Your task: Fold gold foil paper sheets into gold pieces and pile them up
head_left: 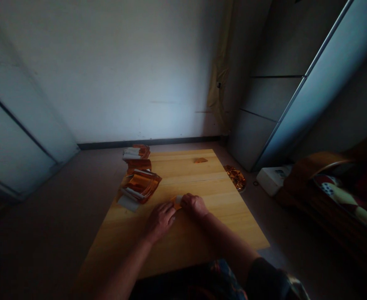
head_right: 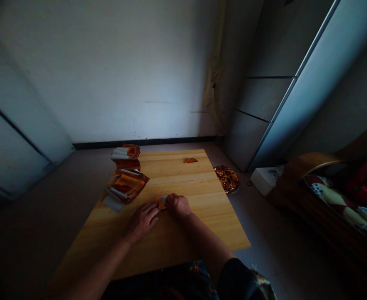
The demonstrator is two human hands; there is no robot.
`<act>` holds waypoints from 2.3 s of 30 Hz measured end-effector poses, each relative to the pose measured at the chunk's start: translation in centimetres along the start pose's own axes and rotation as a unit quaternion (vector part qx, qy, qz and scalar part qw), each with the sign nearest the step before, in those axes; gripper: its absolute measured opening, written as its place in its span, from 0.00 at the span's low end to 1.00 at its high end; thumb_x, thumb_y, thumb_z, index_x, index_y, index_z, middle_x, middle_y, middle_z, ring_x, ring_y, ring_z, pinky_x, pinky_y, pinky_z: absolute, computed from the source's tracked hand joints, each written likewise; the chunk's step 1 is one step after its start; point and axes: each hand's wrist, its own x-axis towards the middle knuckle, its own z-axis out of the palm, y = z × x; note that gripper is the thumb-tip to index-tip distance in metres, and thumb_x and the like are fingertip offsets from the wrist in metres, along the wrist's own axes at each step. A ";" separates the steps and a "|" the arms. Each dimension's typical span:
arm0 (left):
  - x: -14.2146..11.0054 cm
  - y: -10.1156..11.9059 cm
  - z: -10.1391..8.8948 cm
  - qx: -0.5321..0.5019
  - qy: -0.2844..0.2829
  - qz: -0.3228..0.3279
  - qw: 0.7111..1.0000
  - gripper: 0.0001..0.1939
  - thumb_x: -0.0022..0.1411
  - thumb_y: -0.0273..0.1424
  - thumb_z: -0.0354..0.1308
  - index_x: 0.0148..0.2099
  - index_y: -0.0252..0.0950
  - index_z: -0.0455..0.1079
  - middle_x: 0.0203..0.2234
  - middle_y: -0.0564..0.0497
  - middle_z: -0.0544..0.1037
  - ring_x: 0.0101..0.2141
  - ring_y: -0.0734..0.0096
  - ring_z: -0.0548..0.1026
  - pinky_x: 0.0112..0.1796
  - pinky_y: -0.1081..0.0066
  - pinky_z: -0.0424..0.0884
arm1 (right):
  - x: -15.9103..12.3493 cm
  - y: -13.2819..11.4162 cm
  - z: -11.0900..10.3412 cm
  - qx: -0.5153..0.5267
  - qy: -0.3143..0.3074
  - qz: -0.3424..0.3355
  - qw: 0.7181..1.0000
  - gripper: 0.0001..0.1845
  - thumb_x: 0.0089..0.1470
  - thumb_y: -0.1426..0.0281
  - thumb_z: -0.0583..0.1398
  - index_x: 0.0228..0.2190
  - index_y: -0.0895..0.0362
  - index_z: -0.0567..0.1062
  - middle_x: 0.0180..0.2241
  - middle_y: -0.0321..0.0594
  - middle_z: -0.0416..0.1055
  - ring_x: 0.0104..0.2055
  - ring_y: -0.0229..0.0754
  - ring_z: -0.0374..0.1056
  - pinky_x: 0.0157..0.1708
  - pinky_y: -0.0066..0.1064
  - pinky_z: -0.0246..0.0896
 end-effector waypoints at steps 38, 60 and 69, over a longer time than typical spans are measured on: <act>-0.5 -0.1 0.1 0.017 -0.009 0.016 1.000 0.13 0.59 0.25 0.52 0.44 0.42 0.71 0.51 0.46 0.71 0.52 0.60 0.68 0.51 0.55 0.65 | 1.8 2.5 -0.7 0.166 -0.062 0.036 0.984 0.06 0.47 0.68 0.64 0.27 0.57 0.80 0.29 0.37 0.74 0.29 0.34 0.67 0.26 0.22 0.54; -0.7 0.9 0.6 0.050 -0.021 -0.009 0.998 0.22 0.60 0.34 0.53 0.56 0.48 0.64 0.53 0.44 0.68 0.53 0.55 0.65 0.50 0.54 0.62 | 1.0 -0.1 -1.7 0.010 -0.069 0.091 0.993 0.13 0.54 0.63 0.59 0.36 0.59 0.75 0.36 0.47 0.74 0.36 0.43 0.71 0.28 0.26 0.56; -1.2 1.1 1.2 0.051 -0.004 -0.022 0.998 0.19 0.60 0.37 0.54 0.54 0.46 0.67 0.54 0.44 0.67 0.54 0.55 0.64 0.52 0.52 0.60 | 1.2 0.5 -1.1 0.035 -0.062 0.089 0.994 0.13 0.53 0.62 0.59 0.34 0.59 0.76 0.34 0.44 0.73 0.34 0.40 0.69 0.29 0.25 0.55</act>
